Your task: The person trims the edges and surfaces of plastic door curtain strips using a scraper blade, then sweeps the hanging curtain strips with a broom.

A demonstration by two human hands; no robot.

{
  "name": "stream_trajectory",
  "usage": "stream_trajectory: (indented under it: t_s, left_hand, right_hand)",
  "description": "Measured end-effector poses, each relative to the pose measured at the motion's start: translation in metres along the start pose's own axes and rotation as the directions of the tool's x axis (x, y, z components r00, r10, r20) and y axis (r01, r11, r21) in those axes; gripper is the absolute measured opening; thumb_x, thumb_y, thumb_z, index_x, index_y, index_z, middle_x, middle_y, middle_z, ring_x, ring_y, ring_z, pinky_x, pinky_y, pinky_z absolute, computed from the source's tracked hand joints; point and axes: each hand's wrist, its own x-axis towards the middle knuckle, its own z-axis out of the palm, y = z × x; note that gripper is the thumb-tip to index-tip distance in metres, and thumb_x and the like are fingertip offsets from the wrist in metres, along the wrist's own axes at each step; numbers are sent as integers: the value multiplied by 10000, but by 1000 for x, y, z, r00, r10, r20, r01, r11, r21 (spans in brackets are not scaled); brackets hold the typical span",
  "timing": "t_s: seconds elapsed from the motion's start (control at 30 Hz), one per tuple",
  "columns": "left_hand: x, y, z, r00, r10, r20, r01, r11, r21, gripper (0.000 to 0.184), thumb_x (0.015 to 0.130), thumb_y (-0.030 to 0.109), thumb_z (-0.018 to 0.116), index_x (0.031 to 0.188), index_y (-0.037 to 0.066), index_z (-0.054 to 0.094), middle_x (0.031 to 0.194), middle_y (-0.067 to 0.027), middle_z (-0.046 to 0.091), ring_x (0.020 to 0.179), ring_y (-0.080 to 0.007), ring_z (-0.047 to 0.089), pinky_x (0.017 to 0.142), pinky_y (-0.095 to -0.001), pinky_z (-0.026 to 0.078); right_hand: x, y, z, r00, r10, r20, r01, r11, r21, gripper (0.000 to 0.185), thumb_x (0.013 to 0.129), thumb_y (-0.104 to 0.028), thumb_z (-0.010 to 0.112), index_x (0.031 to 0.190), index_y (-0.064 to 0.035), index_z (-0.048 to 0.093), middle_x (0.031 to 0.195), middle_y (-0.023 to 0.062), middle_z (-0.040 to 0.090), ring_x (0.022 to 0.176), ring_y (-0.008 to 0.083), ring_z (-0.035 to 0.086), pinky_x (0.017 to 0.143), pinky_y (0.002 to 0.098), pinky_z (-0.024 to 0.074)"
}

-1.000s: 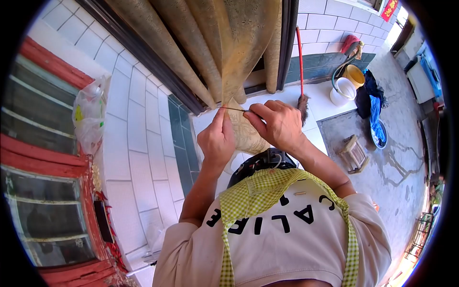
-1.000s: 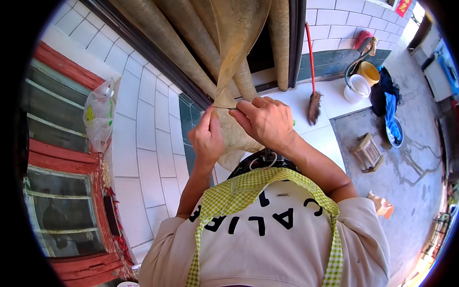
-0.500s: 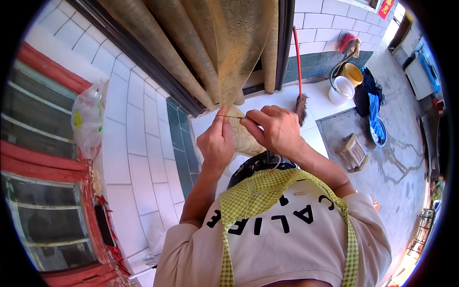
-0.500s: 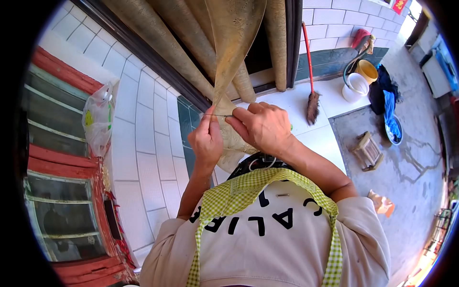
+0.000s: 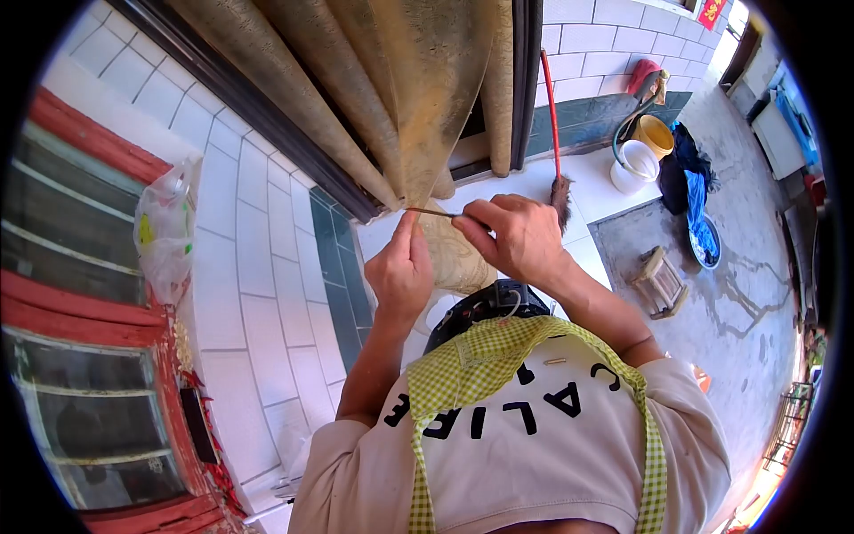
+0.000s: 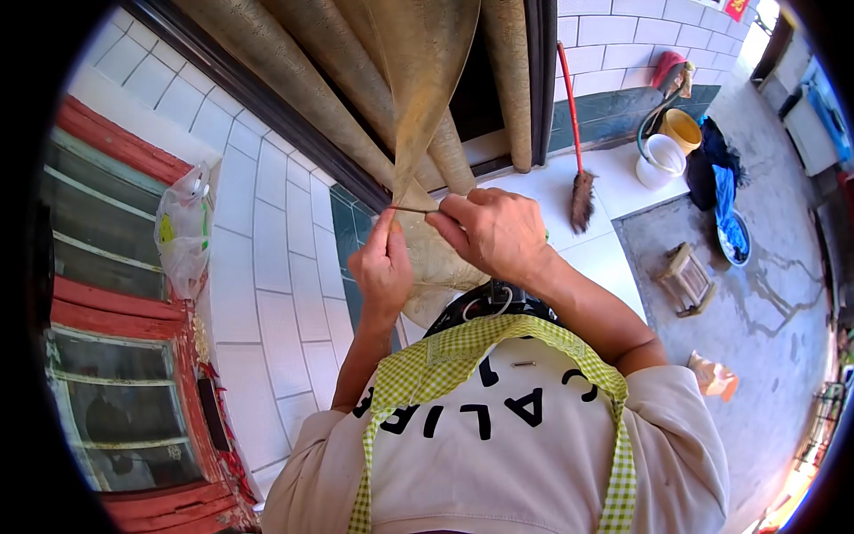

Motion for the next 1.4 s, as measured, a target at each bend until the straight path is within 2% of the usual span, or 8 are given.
stream_trajectory:
  t_s: [0.43, 0.57, 0.63, 0.83, 1.13, 1.23, 1.3, 1.4]
  left_hand:
    - [-7, 6, -8, 993, -90, 80, 92, 995, -25, 245, 871, 52, 540, 1090, -5, 634, 703, -186, 624, 500, -163, 549, 499, -287, 431]
    - [-7, 5, -7, 992, -95, 85, 96, 995, -5, 250, 878, 57, 533, 1100, -6, 630, 734, -200, 634, 502, -166, 547, 504, -288, 435]
    - [-5, 2, -3, 1000, -18, 7, 18, 1000, -15, 251, 848, 51, 565, 1084, 15, 641, 671, -192, 613, 526, -297, 609, 480, -355, 449]
    - [-8, -1, -1, 999, -37, 9, 37, 999, -15, 248, 855, 66, 561, 1084, 18, 644, 670, -197, 610, 539, -305, 615, 487, -354, 456]
    - [-9, 1, -5, 995, -95, 19, 96, 995, -33, 250, 843, 79, 575, 1074, 12, 646, 678, -193, 619, 541, -297, 621, 491, -342, 461]
    - [-9, -1, -4, 997, -76, 32, 77, 997, -19, 256, 889, 77, 538, 1117, -4, 621, 729, -197, 627, 521, -160, 559, 513, -285, 440]
    - [-9, 0, -4, 995, -82, 48, 82, 997, 2, 255, 889, 78, 537, 1117, 1, 621, 716, -198, 614, 517, -160, 555, 509, -288, 437]
    - [-7, 1, 0, 997, -57, 44, 57, 998, -1, 247, 867, 78, 558, 1092, 10, 637, 666, -192, 600, 517, -228, 579, 497, -319, 443]
  right_hand:
    - [60, 75, -9, 938, 330, -107, -336, 940, -52, 268, 872, -393, 577, 856, -141, 664, 675, 136, 637, 639, 348, 625, 542, 438, 483]
    - [47, 59, 7, 985, 99, -141, -113, 989, -95, 276, 859, -405, 589, 789, -141, 629, 647, 93, 620, 579, 309, 618, 494, 411, 484]
    - [24, 28, 12, 999, -26, -30, 23, 996, -82, 263, 844, -383, 606, 746, -139, 610, 608, 71, 593, 538, 277, 607, 469, 384, 482]
    - [-3, -2, 26, 990, -138, -21, 139, 988, 70, 247, 827, -374, 626, 722, -150, 608, 594, 51, 564, 523, 251, 599, 440, 383, 470]
    - [58, 67, 0, 945, 273, -178, -289, 955, -66, 266, 881, -386, 569, 835, -138, 654, 728, 112, 663, 647, 343, 631, 521, 423, 483]
    - [35, 44, 9, 976, 124, -177, -134, 990, -45, 222, 844, -363, 623, 794, -148, 650, 645, 84, 618, 592, 292, 623, 487, 393, 475]
    - [9, 17, 17, 989, -68, -128, 79, 994, 80, 203, 814, -352, 655, 752, -160, 633, 612, 58, 586, 554, 263, 609, 471, 378, 471]
    - [1, 7, 22, 992, -129, 6, 129, 991, 47, 196, 797, -347, 663, 762, -158, 629, 616, 59, 592, 557, 256, 612, 472, 380, 475]
